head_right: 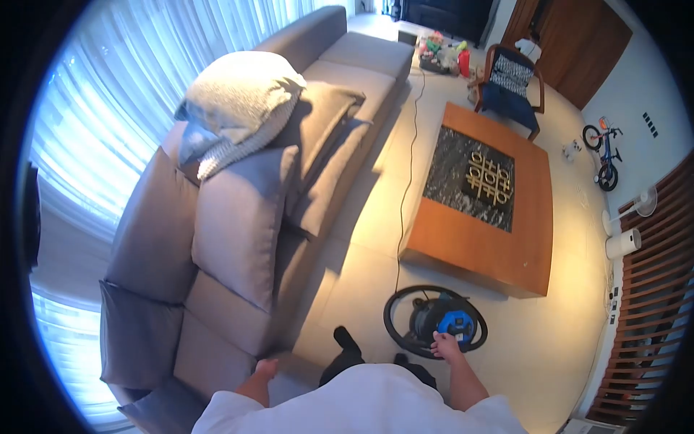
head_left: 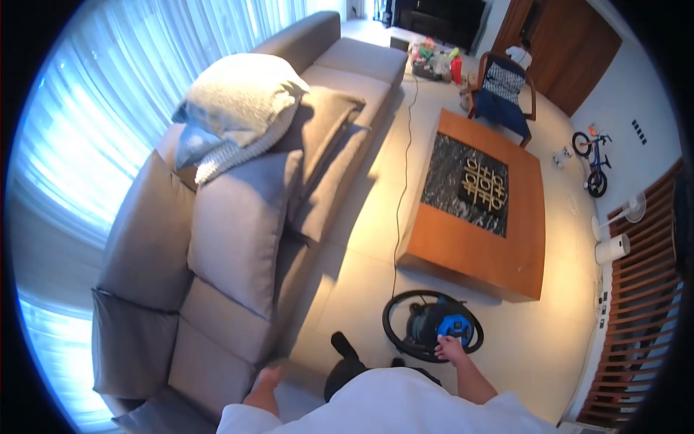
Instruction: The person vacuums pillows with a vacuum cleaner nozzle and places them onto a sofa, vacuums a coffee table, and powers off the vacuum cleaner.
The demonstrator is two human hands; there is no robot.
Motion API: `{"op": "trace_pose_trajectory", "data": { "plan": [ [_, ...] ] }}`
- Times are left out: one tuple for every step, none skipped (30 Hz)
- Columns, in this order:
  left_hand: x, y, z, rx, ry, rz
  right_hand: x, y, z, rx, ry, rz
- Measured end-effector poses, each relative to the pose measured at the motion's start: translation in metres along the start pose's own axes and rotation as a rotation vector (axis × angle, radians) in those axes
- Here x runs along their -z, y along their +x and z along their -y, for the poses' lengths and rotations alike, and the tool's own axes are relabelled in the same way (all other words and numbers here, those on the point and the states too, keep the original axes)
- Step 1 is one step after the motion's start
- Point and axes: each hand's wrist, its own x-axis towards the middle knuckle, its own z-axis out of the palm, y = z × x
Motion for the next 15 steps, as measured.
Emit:
{"op": "trace_pose_trajectory", "data": {
  "plan": [
    [0.023,0.007,0.006,-0.001,0.024,0.040,-0.014,0.001,0.013,0.011,-0.006,0.010],
    [0.030,0.031,0.010,-0.146,0.057,-0.070,-0.024,0.000,0.025,0.033,-0.046,0.048],
    [0.034,0.061,0.018,-0.290,0.108,-0.193,-0.033,-0.001,0.035,0.045,-0.068,0.049],
    [0.043,0.077,0.019,-0.420,0.172,-0.322,-0.039,-0.002,0.042,0.056,-0.091,0.052],
    [0.048,0.087,0.000,-0.404,-0.015,-0.297,-0.039,-0.002,0.046,0.078,-0.093,0.046],
    [0.053,0.095,-0.021,-0.389,-0.204,-0.278,-0.038,0.003,0.047,0.053,-0.107,0.034],
    [0.058,0.091,-0.053,-0.409,-0.163,-0.380,-0.040,0.010,0.050,0.022,-0.116,0.030],
    [0.065,0.085,-0.089,-0.367,-0.597,-0.222,-0.041,0.017,0.052,0.037,-0.106,0.045],
    [0.090,0.038,-0.146,-0.320,-1.018,-0.048,-0.039,0.023,0.053,0.004,-0.043,-0.014],
    [0.120,-0.016,-0.202,-0.386,-1.098,-0.053,-0.038,0.028,0.049,-0.041,0.023,-0.073],
    [0.150,-0.032,-0.233,-0.624,-0.936,-0.022,-0.040,0.033,0.046,-0.053,0.046,-0.062],
    [0.174,-0.036,-0.271,-0.745,-1.001,-0.038,-0.042,0.041,0.045,-0.062,0.089,-0.069],
    [0.208,-0.049,-0.309,-0.831,-1.132,0.070,-0.044,0.051,0.044,-0.073,0.131,-0.077],
    [0.243,-0.041,-0.336,-0.915,-1.173,0.099,-0.046,0.061,0.043,-0.090,0.153,-0.069],
    [0.281,-0.044,-0.368,-0.931,-1.310,0.098,-0.048,0.073,0.043,-0.100,0.127,-0.042]
  ]
}}
